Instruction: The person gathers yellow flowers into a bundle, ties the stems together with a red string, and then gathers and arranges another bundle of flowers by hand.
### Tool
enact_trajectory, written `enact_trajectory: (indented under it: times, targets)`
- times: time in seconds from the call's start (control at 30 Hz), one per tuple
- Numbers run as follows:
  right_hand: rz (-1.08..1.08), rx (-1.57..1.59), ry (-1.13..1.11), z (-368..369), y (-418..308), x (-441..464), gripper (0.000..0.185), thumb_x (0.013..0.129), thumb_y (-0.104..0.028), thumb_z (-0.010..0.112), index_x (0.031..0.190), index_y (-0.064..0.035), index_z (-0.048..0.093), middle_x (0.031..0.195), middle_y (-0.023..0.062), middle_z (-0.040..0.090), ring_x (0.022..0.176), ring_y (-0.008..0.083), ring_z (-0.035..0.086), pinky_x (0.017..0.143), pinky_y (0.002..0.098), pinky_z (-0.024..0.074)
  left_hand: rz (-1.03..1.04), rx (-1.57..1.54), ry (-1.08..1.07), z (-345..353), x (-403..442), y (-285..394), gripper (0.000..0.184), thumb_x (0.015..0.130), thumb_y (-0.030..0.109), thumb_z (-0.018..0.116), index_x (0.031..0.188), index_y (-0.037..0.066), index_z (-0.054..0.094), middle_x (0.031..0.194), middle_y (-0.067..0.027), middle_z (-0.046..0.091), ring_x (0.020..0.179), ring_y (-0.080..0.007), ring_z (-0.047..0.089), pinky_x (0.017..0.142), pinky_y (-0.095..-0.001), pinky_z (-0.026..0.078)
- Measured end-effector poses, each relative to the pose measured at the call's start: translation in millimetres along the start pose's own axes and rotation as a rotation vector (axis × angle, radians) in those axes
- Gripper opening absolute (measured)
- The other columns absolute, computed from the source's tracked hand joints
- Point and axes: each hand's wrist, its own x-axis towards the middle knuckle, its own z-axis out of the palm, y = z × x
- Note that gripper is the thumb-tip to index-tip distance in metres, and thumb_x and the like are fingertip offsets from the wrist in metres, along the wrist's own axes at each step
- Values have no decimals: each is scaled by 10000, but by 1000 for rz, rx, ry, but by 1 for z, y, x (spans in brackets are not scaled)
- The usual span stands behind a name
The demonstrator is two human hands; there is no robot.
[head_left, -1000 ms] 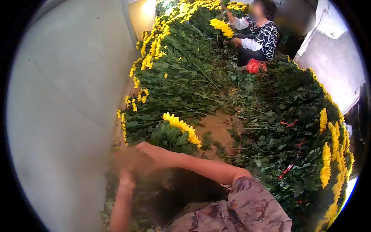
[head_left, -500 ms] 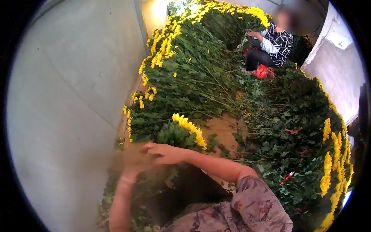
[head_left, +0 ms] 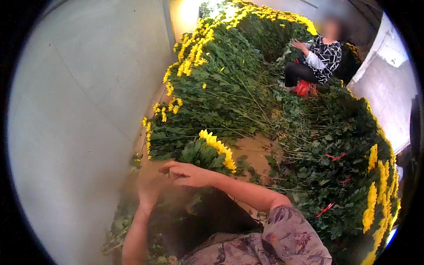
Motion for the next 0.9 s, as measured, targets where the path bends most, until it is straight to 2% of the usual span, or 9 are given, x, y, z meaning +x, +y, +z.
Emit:
enact_trajectory:
  times: [0.1,0.2,0.33,0.37,0.63,0.67,0.77,0.8,0.9]
  targets:
    - [93,237,16,-2,-10,-1,51,840,-23,560,836,-16,510,1334,111,403,1181,225,443,942,335,387,-216,19,-218,-8,9,-7,48,734,7,651,782,7,646,728,-54,613,667,-116,575,561,-263,451]
    - [147,431,24,-4,-21,2,29,864,-15,552,847,-38,550,1378,103,364,1168,209,460,931,336,400,-661,-480,-186,-6,10,17,154,790,87,631,926,17,650,761,-58,607,629,-131,574,532,-276,461]
    - [98,109,105,-1,4,2,68,834,-81,626,886,-44,604,1221,101,510,1114,170,483,937,319,402,-245,-172,-407,12,-2,-13,200,764,105,630,934,3,653,794,-23,613,753,-117,562,654,-265,459]
    - [227,256,152,2,-6,3,92,829,-100,638,886,-39,601,1163,83,521,1045,150,501,897,299,421,-488,-154,-515,0,4,12,237,738,78,623,960,-1,650,834,-15,614,829,-115,547,752,-263,445]
    - [212,219,263,11,-9,4,69,846,-58,590,893,-11,611,1124,80,512,1013,143,535,853,297,450,-548,-343,-454,1,5,14,193,805,166,633,909,3,628,733,-26,613,699,-95,543,649,-258,446]
    - [39,-204,259,9,-3,4,103,852,-62,559,923,-14,615,1153,112,491,1035,195,546,866,326,460,-498,-390,-434,1,5,18,182,813,164,622,901,4,627,732,-37,622,681,-104,549,625,-266,443]
    - [-46,-358,359,15,-3,7,206,841,-110,571,1013,-7,527,1104,128,485,922,229,543,795,323,464,-564,-600,-370,-1,4,26,270,791,188,604,998,14,603,821,-62,616,729,-145,557,612,-289,428]
    - [197,-29,360,17,-13,7,261,845,-136,576,1054,1,501,1090,120,486,901,211,539,775,317,460,-535,-453,-283,3,4,9,243,803,185,599,975,13,603,806,-55,606,733,-155,559,614,-291,428]
    - [71,21,230,8,0,6,258,881,-219,552,1010,3,534,1096,103,493,936,174,542,807,303,450,-439,-355,-257,8,11,6,208,815,176,605,950,18,601,804,-50,606,734,-152,564,615,-293,429]
